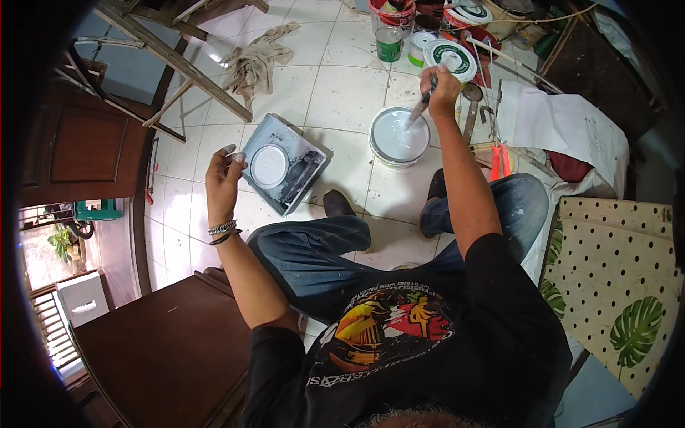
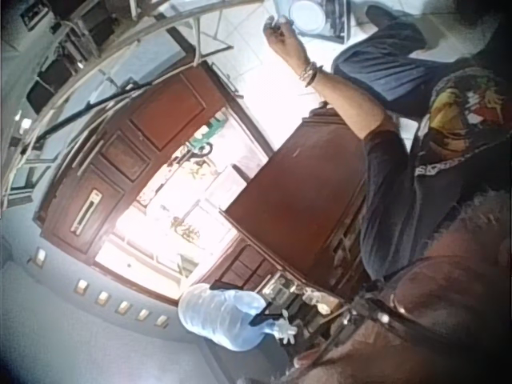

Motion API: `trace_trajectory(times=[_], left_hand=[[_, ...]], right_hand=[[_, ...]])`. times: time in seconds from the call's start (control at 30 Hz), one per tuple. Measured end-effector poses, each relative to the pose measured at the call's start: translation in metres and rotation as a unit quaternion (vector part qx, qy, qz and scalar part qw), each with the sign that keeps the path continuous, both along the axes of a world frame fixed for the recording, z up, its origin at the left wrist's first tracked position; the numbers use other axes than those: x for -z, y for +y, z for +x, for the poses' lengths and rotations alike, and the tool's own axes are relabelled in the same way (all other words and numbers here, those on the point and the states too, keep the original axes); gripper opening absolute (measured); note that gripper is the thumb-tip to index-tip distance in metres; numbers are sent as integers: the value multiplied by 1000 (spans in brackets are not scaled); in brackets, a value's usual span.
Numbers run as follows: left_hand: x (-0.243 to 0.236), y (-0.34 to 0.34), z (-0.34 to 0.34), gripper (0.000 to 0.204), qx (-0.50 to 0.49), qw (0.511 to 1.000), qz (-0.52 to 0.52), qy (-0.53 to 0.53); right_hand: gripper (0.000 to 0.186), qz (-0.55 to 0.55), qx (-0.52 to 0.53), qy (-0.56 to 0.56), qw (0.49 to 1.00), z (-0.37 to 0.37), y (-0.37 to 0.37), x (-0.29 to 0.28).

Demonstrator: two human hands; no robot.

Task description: Stirring white paint in a bucket and adding water while cleaning the stirring tool.

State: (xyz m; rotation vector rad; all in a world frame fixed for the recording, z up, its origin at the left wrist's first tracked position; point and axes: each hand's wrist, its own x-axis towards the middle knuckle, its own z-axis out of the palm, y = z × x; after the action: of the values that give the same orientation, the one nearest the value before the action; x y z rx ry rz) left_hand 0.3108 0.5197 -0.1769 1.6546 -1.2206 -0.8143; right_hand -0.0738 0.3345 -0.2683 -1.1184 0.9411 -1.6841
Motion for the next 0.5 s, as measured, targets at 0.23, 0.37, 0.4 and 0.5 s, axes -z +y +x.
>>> trace_trajectory(times=[0.23, 0.37, 0.4, 0.5], left_hand=[[9, -16, -1, 37, 43, 996, 83, 1], [10, -17, -10, 36, 85, 987, 137, 15], [13, -17, -7, 36, 88, 984, 154, 12], [12, -15, -8, 36, 86, 982, 166, 0]], right_hand=[[48, 38, -44, 35, 998, 19, 37, 9], [46, 63, -37, -111, 991, 5, 13, -5], [46, 35, -12, -89, 995, 4, 10, -8], [48, 9, 13, -68, 998, -3, 9, -7]])
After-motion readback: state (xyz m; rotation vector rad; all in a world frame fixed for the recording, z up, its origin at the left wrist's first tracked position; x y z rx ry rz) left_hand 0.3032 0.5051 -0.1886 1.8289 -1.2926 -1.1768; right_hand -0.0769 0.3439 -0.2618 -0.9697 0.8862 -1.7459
